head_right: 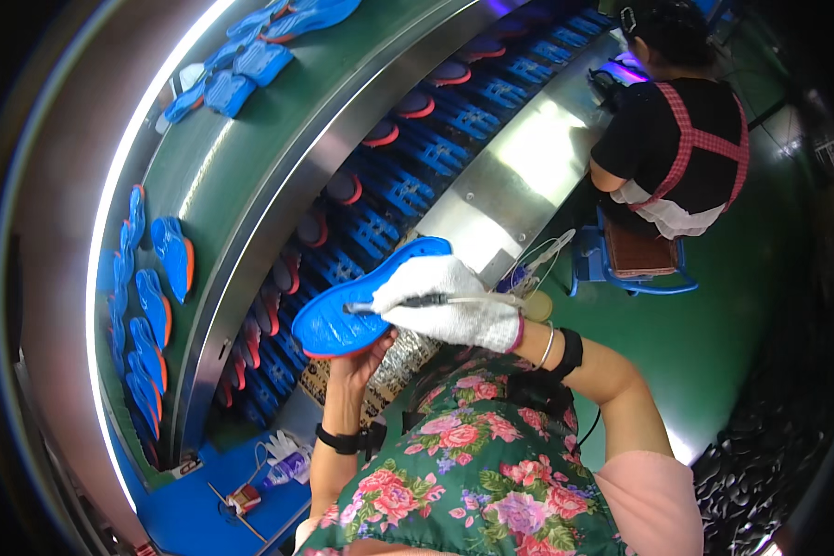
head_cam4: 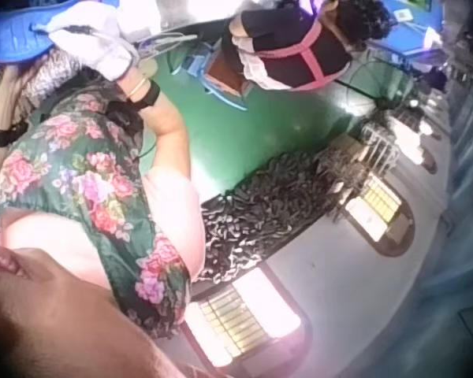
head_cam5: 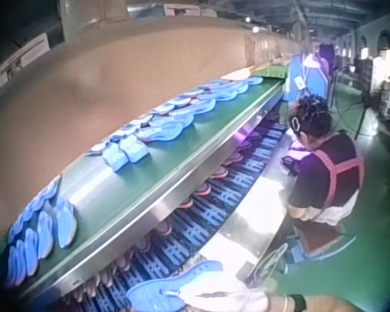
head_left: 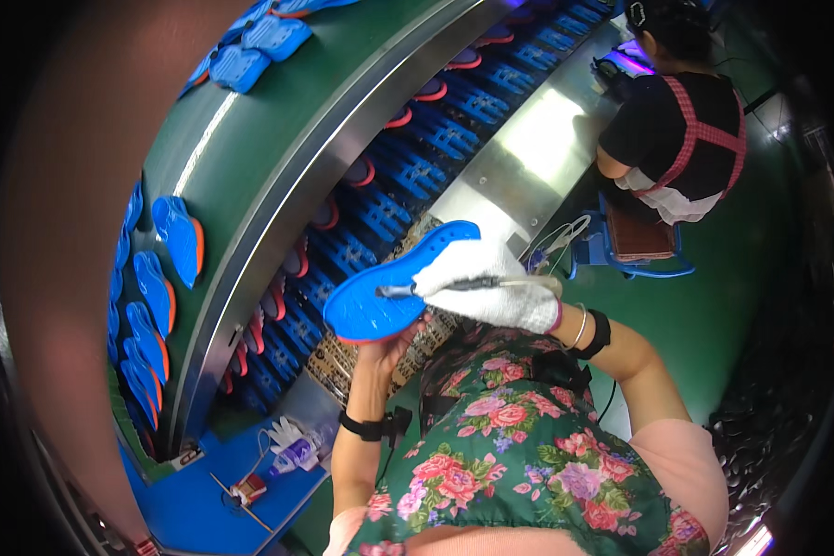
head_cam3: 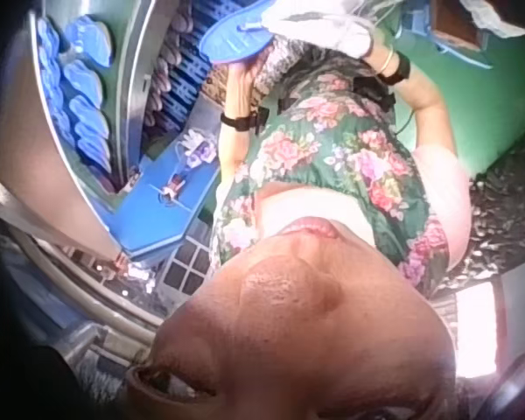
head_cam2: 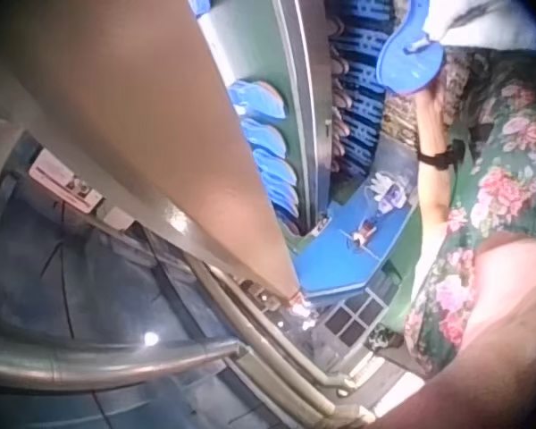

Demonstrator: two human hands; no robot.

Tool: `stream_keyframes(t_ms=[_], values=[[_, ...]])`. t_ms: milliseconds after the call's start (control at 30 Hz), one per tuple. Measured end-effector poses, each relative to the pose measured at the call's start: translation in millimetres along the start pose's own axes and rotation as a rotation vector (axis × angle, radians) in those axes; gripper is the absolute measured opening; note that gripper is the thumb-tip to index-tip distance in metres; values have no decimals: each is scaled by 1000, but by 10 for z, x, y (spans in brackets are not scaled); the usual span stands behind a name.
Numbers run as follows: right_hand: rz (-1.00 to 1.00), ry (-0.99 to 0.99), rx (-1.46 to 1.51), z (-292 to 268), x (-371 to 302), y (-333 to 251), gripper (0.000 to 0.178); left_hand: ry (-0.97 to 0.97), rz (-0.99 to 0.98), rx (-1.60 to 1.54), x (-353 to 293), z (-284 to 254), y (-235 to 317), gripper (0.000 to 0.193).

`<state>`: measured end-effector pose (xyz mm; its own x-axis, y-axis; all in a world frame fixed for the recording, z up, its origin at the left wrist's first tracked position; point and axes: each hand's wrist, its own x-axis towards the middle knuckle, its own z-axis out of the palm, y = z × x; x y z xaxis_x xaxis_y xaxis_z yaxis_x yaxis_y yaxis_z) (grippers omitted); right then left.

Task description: Applying glue or sealant to blue shoe soles using a brush.

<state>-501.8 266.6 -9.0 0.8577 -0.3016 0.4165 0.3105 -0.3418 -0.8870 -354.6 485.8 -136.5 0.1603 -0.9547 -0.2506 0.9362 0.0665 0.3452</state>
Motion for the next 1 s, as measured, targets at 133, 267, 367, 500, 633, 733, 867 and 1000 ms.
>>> stream_keyframes(t_ms=[133,267,367,500,633,733,867,1000], values=[[-94,65,-6,-51,-59,-106,18,201,226,-214,24,767,-71,77],[-185,104,-130,-46,-49,-190,17,166,244,-436,84,700,-177,82],[-248,148,-205,-77,18,-216,20,-105,283,-230,155,495,-264,86],[-312,156,-321,-165,160,-357,21,-97,308,-291,333,892,-352,90],[-387,200,-353,-164,301,-304,21,-104,237,-336,349,858,-397,88],[-393,155,-340,-191,449,-337,26,-11,231,-296,322,874,-444,91],[-459,154,-459,-73,431,-255,30,231,294,-3,288,761,-458,88],[-466,92,-366,42,370,-348,29,326,273,44,237,750,-444,86]])
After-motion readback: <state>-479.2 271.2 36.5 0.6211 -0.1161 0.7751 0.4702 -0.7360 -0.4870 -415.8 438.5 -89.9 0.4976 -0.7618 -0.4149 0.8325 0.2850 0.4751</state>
